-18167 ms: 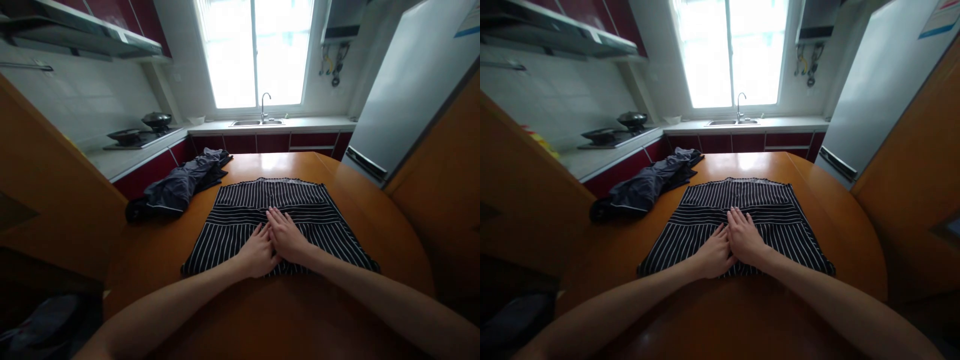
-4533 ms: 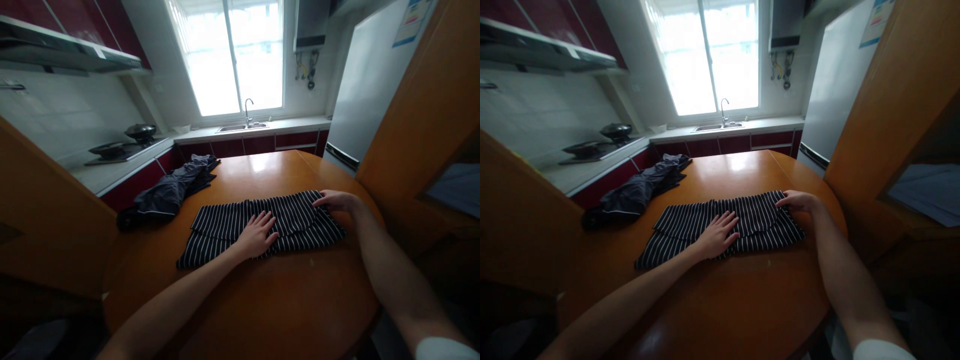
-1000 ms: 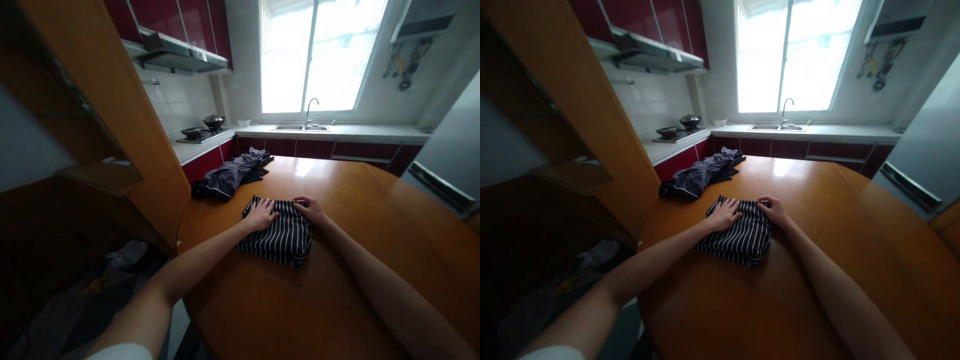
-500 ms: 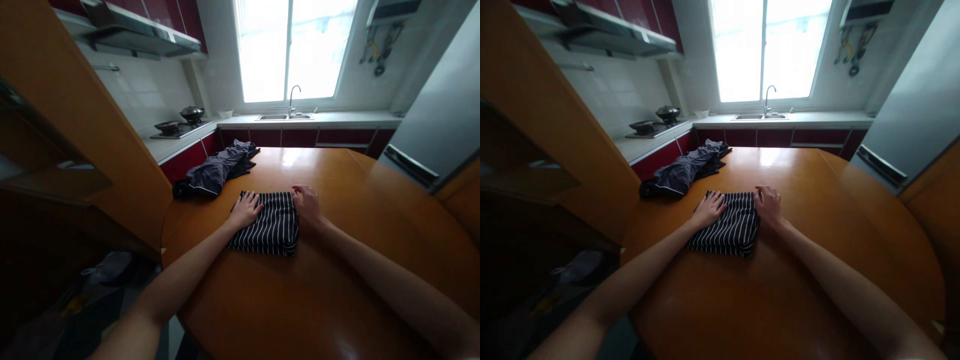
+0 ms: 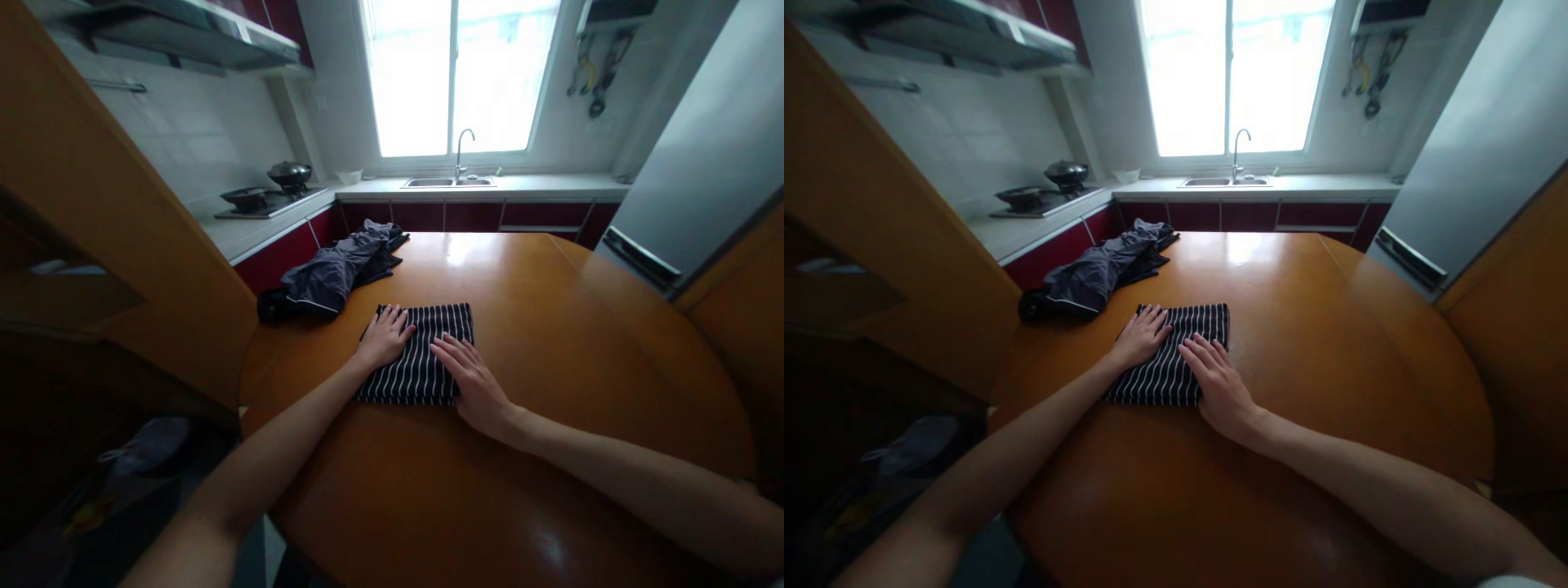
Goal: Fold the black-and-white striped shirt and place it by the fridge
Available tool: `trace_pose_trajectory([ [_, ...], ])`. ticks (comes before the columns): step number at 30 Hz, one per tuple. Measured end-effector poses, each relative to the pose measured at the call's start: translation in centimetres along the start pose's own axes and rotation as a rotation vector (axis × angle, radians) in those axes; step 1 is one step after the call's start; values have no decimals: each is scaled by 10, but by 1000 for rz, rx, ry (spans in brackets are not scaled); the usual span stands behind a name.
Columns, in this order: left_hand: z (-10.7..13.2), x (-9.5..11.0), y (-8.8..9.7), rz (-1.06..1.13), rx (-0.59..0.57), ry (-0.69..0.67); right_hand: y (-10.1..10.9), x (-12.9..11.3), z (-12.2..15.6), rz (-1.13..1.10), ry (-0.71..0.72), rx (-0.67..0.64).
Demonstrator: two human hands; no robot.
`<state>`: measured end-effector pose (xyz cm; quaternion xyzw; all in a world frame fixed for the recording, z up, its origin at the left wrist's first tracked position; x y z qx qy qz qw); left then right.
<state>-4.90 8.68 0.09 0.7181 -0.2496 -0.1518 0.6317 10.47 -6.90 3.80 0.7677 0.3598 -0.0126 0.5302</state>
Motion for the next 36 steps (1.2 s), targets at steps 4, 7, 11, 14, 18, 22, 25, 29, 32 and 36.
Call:
trace_pose_trajectory([
  [4,0,1,1,2,11,1,-4,1,18,133,88,-126],
  [7,0,0,0,4,12,15,-5,2,26,177,129,-217],
  [11,0,1,0,1,8,15,-1,6,36,149,80,-265],
  [14,0,2,2,5,16,7,1,5,48,123,42,-279],
  [18,0,2,2,15,22,5,13,6,28,65,5,-277],
  [22,0,2,3,16,35,4,34,22,-54,52,-156,-83],
  [25,1,1,3,13,38,11,18,39,-99,167,-303,-7],
  [29,2,2,2,25,45,9,-34,66,-99,285,-282,-174],
  [32,2,1,1,27,44,6,-41,107,-84,259,-387,-183],
  [36,1,1,-1,33,39,4,-29,150,-75,189,-489,-178],
])
Point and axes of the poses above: each hand's wrist, its own z-axis away from the middle knuckle, its own y-axis out of the back of the hand, x = y × z, the point moved 8 cm from there along -z, towards the middle knuckle, and after that the axes turned 8 degrees about -y, right-handed, at the moved point
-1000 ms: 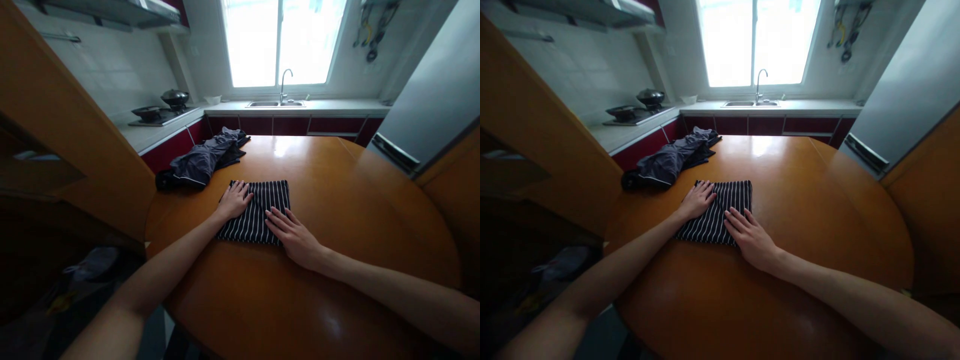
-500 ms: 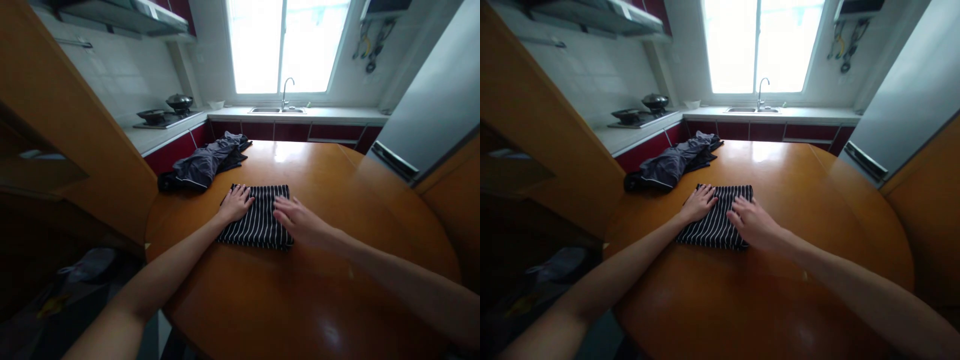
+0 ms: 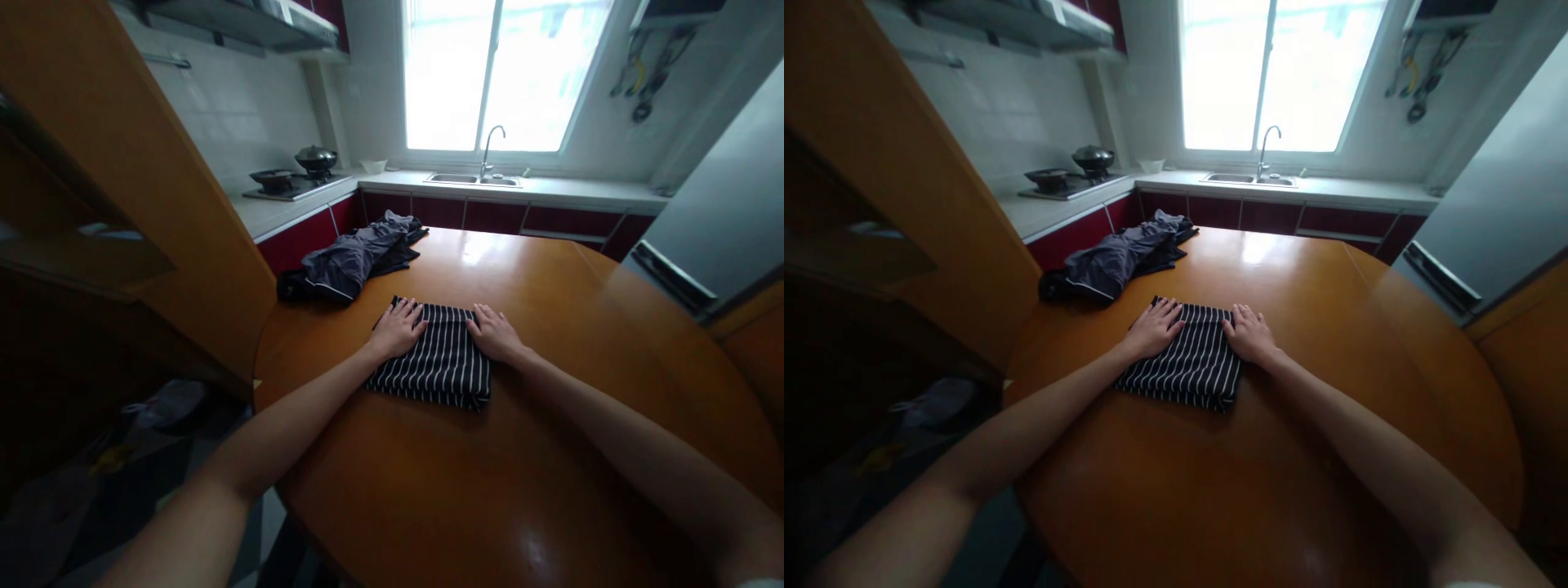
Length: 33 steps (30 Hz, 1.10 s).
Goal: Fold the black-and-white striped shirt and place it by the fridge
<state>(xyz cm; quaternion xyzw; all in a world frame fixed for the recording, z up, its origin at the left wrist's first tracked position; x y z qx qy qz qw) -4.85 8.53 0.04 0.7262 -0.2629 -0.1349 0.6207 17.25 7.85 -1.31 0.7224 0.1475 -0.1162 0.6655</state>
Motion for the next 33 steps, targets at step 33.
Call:
trace_pose_trajectory([
  [33,0,1,2,-106,-50,2,22,-76,170,-56,706,-135],
])
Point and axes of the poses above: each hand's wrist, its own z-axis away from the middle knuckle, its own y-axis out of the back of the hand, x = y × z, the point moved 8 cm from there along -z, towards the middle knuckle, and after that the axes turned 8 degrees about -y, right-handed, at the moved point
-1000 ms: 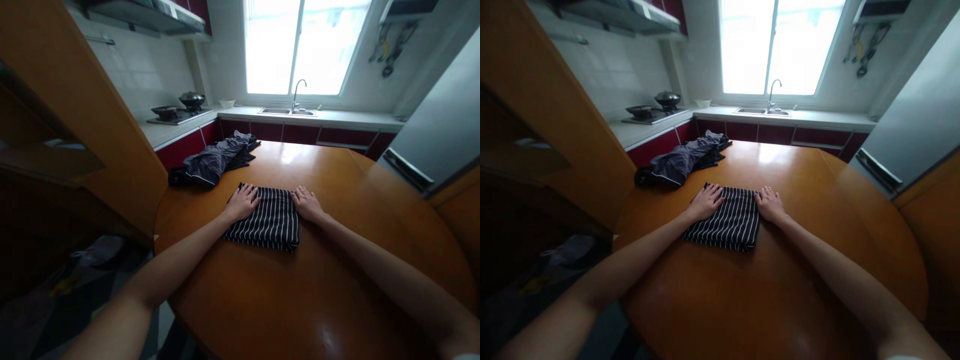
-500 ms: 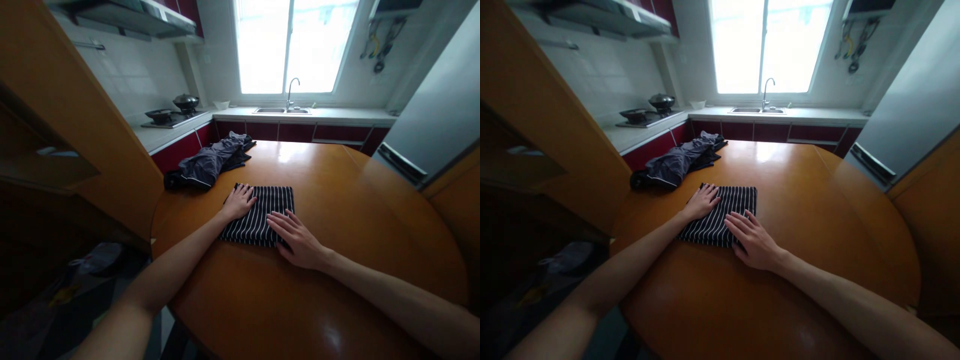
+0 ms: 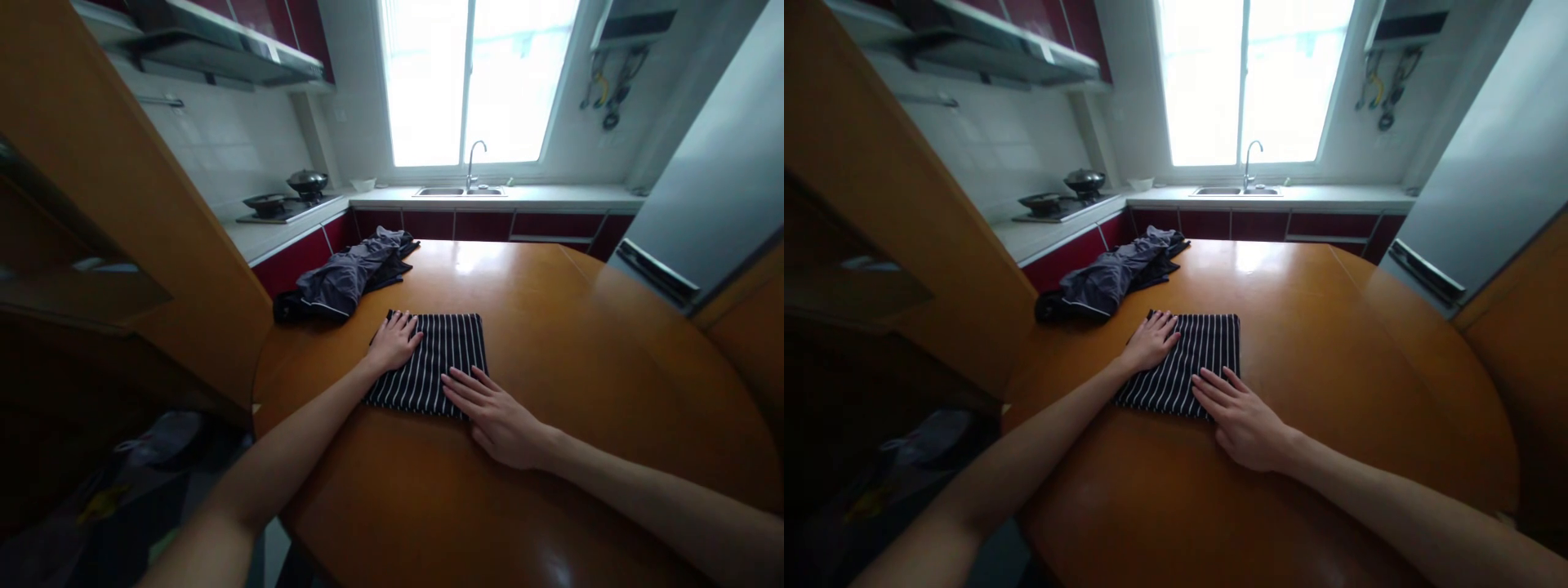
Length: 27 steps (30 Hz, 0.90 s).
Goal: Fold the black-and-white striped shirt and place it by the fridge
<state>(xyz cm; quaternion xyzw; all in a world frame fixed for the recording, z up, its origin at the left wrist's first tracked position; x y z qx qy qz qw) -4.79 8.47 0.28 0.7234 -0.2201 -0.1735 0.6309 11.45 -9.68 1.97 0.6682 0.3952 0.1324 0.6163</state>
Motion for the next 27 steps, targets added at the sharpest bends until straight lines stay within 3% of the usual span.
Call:
trace_pose_trajectory([
  [7,-2,-4,-3,-8,6,-17,10,-3,3,-127,-49,24],
  [11,-2,-10,2,18,1,1,30,10,-5,-301,-89,275],
  [13,-1,-9,12,20,3,3,42,25,-13,-352,-169,431],
  [15,1,-2,22,9,0,-27,49,39,-25,-343,-262,498],
  [18,8,22,28,44,-26,-137,46,50,-49,-250,-389,460],
  [22,20,54,17,118,-79,-246,27,65,-74,-136,-511,312],
  [27,29,62,-2,108,-156,-229,12,118,-81,-86,-704,202],
])
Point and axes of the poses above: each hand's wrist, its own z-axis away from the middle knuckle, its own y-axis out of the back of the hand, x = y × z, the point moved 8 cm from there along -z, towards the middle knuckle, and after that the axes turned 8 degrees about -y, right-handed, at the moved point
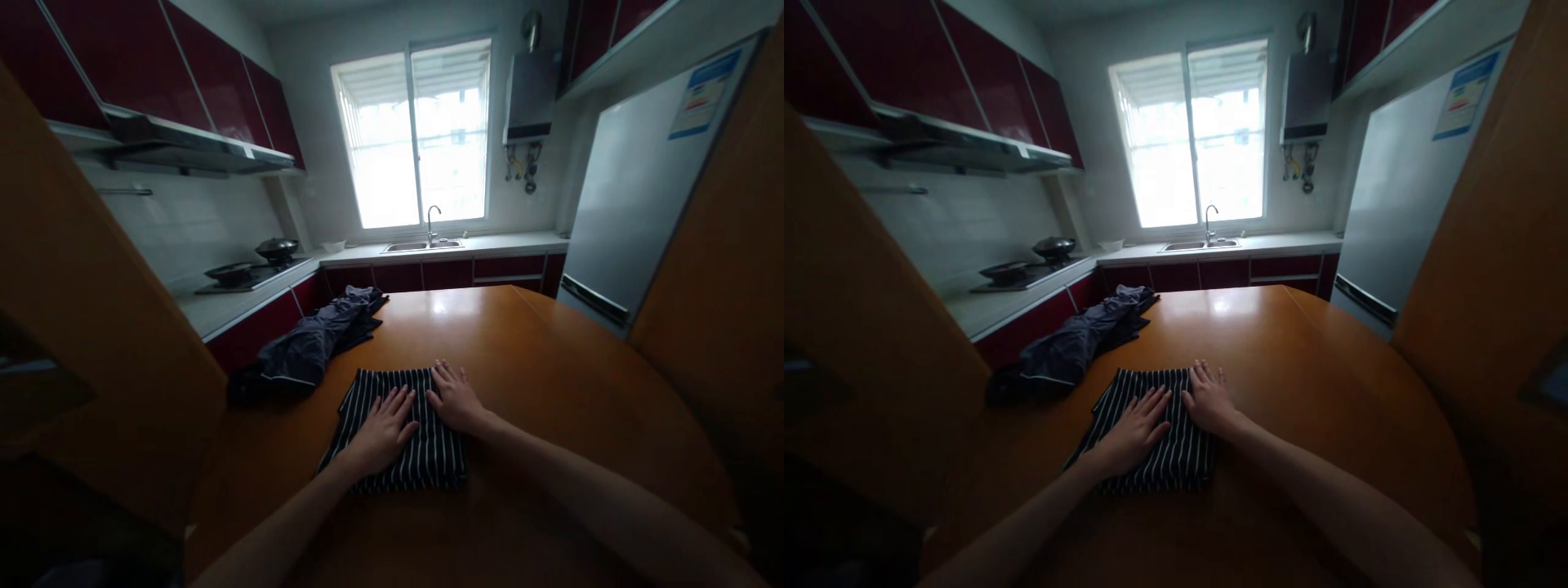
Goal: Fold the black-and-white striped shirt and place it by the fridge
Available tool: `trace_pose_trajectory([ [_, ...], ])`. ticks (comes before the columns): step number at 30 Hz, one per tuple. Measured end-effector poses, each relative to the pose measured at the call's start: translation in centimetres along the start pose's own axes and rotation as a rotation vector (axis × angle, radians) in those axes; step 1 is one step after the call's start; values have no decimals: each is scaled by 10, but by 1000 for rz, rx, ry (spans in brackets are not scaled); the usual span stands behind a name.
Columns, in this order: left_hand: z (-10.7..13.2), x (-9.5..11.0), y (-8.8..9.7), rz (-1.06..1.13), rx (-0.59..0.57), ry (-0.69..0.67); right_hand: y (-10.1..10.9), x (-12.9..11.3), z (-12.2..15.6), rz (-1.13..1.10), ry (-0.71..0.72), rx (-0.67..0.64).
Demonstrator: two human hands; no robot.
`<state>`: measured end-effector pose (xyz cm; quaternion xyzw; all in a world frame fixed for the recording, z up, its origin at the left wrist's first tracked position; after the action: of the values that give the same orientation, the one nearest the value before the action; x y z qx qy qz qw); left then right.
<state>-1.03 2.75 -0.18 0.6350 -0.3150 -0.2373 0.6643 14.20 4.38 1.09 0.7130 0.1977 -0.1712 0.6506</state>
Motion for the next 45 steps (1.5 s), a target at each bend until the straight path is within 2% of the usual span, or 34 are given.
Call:
trace_pose_trajectory([
  [5,2,-2,0,-7,-13,22,12,48,-30,-6,-172,91],
  [7,2,-2,0,-2,-19,29,20,50,-32,-52,-169,157],
  [9,2,-1,1,3,-16,29,25,38,-26,-100,-87,217],
  [13,2,0,-1,-2,11,13,16,-7,7,-103,166,203],
  [15,3,0,-1,-8,36,-1,7,-18,26,-81,188,142],
  [19,3,-1,-3,-5,49,-11,0,-21,62,-57,196,26],
  [24,3,-1,-3,-9,54,-27,3,-33,117,-13,454,-127],
  [30,3,3,-1,-11,29,-14,11,-33,163,-36,498,-198],
  [33,5,6,3,13,14,-5,19,-37,175,-114,548,-197],
  [35,6,3,7,36,-3,-6,29,-35,167,-176,513,-113],
  [38,7,-14,18,41,-1,3,40,-31,131,-212,402,56],
  [42,8,-68,33,-14,46,132,35,-35,68,-154,329,142],
  [45,12,-105,27,9,12,236,18,-37,30,-77,326,97],
])
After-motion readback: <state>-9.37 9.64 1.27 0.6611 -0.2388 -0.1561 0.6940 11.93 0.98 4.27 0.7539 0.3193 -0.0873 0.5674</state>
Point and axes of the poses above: each hand's wrist, its own z-axis away from the middle knuckle, its own y-axis out of the back of the hand, x = y × z, the point moved 8 cm from there along -z, towards the middle knuckle, and after that the axes turned 8 degrees about -y, right-handed, at the moved point
